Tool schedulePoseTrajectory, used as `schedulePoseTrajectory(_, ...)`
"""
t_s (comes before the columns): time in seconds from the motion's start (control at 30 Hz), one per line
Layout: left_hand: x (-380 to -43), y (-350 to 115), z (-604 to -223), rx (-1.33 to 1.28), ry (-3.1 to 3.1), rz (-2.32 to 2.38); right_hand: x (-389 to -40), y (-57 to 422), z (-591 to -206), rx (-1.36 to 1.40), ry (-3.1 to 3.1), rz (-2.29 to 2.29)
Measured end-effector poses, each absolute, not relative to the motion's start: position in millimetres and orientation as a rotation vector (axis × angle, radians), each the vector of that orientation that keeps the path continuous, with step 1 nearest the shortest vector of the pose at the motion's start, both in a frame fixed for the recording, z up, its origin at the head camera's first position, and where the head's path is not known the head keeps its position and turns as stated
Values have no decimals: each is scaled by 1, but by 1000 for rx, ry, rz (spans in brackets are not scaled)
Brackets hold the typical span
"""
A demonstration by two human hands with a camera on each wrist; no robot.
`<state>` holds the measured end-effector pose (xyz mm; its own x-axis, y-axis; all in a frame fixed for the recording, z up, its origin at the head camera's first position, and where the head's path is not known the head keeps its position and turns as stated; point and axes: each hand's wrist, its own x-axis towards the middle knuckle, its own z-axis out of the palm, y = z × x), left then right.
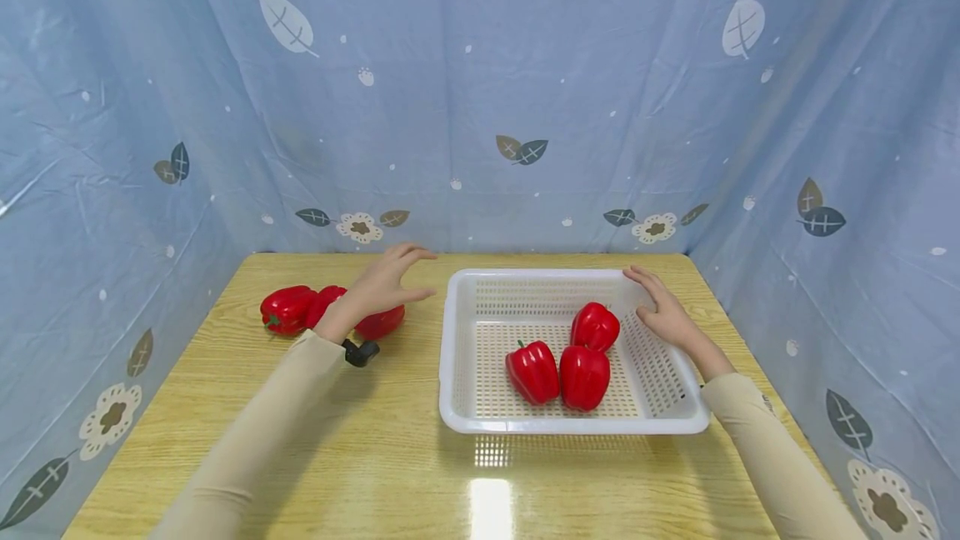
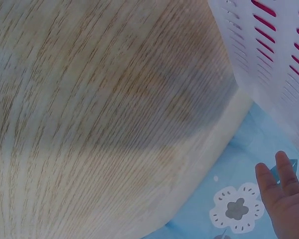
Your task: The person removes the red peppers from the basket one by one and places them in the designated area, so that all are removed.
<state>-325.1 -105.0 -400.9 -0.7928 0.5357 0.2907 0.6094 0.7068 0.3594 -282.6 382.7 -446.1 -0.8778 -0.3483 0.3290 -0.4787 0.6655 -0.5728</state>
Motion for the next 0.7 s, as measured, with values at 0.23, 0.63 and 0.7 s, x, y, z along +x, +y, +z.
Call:
schedulePoseTrajectory(0.23, -323, -81, -393, -1068, -2682, -610, -282, 380, -444, 644, -2706, 1035)
schedulePoseTrajectory(0.63, -318, -44, -382, -1208, -2693, -548, -280, 377, -439, 523, -2767, 1048)
schedulePoseTrajectory(0.7, -316, -37, -380, -1244, -2704, -549, -280, 377, -439, 506, -2776, 1054)
